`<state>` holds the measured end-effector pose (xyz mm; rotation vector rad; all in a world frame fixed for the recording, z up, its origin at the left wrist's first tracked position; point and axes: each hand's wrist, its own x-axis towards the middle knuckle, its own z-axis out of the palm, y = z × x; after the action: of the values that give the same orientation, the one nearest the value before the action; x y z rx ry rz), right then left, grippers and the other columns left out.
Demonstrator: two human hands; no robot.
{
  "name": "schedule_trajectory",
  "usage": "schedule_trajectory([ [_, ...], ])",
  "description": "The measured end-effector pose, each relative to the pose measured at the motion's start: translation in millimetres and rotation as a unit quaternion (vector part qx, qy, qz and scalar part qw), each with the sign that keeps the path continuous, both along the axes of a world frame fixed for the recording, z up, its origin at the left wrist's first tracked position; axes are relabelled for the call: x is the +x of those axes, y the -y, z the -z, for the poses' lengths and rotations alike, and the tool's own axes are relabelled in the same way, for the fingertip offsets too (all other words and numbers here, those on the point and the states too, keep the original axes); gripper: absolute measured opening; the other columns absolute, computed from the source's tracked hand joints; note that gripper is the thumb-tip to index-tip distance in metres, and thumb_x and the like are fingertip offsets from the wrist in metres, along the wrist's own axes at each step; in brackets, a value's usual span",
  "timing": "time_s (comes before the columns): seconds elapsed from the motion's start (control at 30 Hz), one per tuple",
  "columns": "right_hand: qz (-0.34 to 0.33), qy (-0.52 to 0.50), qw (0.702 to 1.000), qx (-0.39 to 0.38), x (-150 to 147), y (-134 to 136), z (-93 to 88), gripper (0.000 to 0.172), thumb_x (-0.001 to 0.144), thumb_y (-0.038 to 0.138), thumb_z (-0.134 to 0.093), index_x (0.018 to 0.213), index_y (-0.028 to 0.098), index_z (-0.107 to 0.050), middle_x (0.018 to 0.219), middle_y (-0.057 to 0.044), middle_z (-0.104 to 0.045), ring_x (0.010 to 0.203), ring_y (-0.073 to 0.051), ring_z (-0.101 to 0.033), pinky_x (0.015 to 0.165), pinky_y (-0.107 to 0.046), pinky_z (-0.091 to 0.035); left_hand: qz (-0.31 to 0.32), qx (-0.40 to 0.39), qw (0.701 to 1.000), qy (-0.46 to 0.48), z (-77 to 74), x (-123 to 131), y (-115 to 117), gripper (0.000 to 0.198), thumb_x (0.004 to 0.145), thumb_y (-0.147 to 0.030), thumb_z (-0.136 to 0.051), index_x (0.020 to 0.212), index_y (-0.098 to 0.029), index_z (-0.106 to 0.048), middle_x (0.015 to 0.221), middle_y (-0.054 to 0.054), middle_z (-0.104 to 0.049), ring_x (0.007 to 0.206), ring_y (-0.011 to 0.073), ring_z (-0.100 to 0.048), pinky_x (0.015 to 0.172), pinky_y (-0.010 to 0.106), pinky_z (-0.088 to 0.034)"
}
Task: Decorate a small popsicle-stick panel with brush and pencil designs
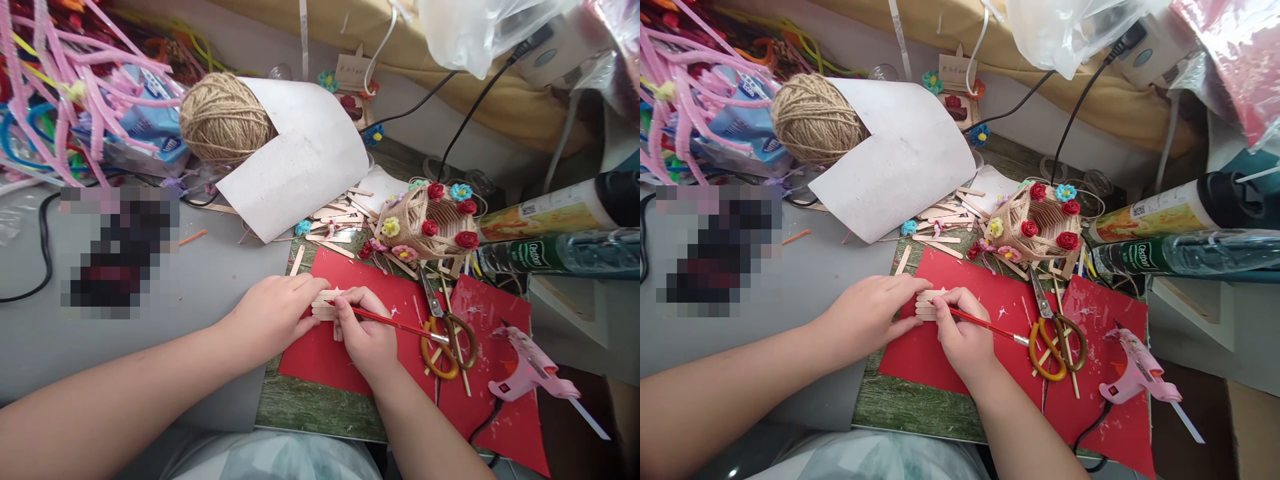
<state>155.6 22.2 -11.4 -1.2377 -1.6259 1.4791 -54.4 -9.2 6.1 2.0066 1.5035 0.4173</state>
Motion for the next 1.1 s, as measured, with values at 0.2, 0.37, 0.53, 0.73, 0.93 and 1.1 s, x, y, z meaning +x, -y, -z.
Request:
schedule_trajectory([
  [0.2, 0.000, -0.002, 1.000, -0.029, 1.2, 3.3, -3.5, 0.018, 0.102, 0.036, -0.070, 0.091, 0.023, -0.066, 0.068, 0.003, -0.064, 0.049, -0.013, -0.060, 0.052, -0.028, -0.048, 0.000, -0.008, 1.000, -0.005, -1.5, 1.2, -0.2, 0.029, 0.103, -0.038, -0.062, 0.128, -0.025, -0.057, 0.118, 0.003, -0.073, 0.102, 0.0226, -0.073, 0.079, 0.036, -0.050],
  [0.37, -0.009, 0.009, 1.000, -0.028, -0.6, 0.7, -3.5, 0.024, 0.105, 0.038, -0.065, 0.087, 0.024, -0.062, 0.065, 0.004, -0.061, 0.048, -0.012, -0.056, 0.054, -0.029, -0.047, -0.004, -0.003, 1.000, -0.006, -0.3, 0.8, 0.0, 0.031, 0.101, -0.037, -0.064, 0.129, -0.025, -0.057, 0.119, 0.004, -0.073, 0.103, 0.0227, -0.073, 0.078, 0.034, -0.050],
  [0.53, -0.017, 0.034, 0.999, -0.010, 0.3, 0.4, -1.7, 0.024, 0.105, 0.040, -0.063, 0.088, 0.023, -0.062, 0.068, 0.002, -0.062, 0.053, -0.014, -0.057, 0.056, -0.029, -0.047, -0.006, -0.001, 1.000, -0.017, 0.6, 0.5, -0.2, 0.034, 0.099, -0.037, -0.067, 0.129, -0.026, -0.057, 0.116, 0.003, -0.074, 0.099, 0.0229, -0.073, 0.077, 0.035, -0.050],
  [0.73, -0.016, 0.037, 0.999, 0.000, -1.5, 0.7, -3.2, 0.024, 0.104, 0.041, -0.064, 0.088, 0.023, -0.064, 0.072, 0.000, -0.067, 0.050, -0.013, -0.057, 0.054, -0.029, -0.048, -0.005, -0.004, 1.000, -0.005, 0.6, 0.3, -0.2, 0.033, 0.100, -0.038, -0.066, 0.129, -0.026, -0.057, 0.118, 0.003, -0.074, 0.102, 0.0236, -0.074, 0.078, 0.036, -0.051],
  [0.93, -0.021, 0.043, 0.999, -0.001, -1.2, 0.9, -3.1, 0.022, 0.104, 0.039, -0.065, 0.090, 0.023, -0.066, 0.071, 0.002, -0.066, 0.049, -0.012, -0.057, 0.056, -0.029, -0.049, -0.007, 0.001, 1.000, -0.001, 0.3, 1.0, -0.9, 0.034, 0.100, -0.038, -0.065, 0.131, -0.025, -0.057, 0.120, 0.004, -0.073, 0.103, 0.0240, -0.074, 0.078, 0.035, -0.052],
  [1.1, -0.015, 0.047, 0.999, 0.010, -1.2, 1.0, -1.5, 0.021, 0.104, 0.040, -0.065, 0.091, 0.023, -0.067, 0.074, 0.000, -0.070, 0.056, -0.015, -0.061, 0.060, -0.030, -0.051, -0.008, 0.001, 1.000, -0.003, 1.4, 0.5, -0.3, 0.034, 0.099, -0.037, -0.067, 0.130, -0.025, -0.057, 0.121, 0.004, -0.074, 0.104, 0.0241, -0.074, 0.077, 0.035, -0.051],
])
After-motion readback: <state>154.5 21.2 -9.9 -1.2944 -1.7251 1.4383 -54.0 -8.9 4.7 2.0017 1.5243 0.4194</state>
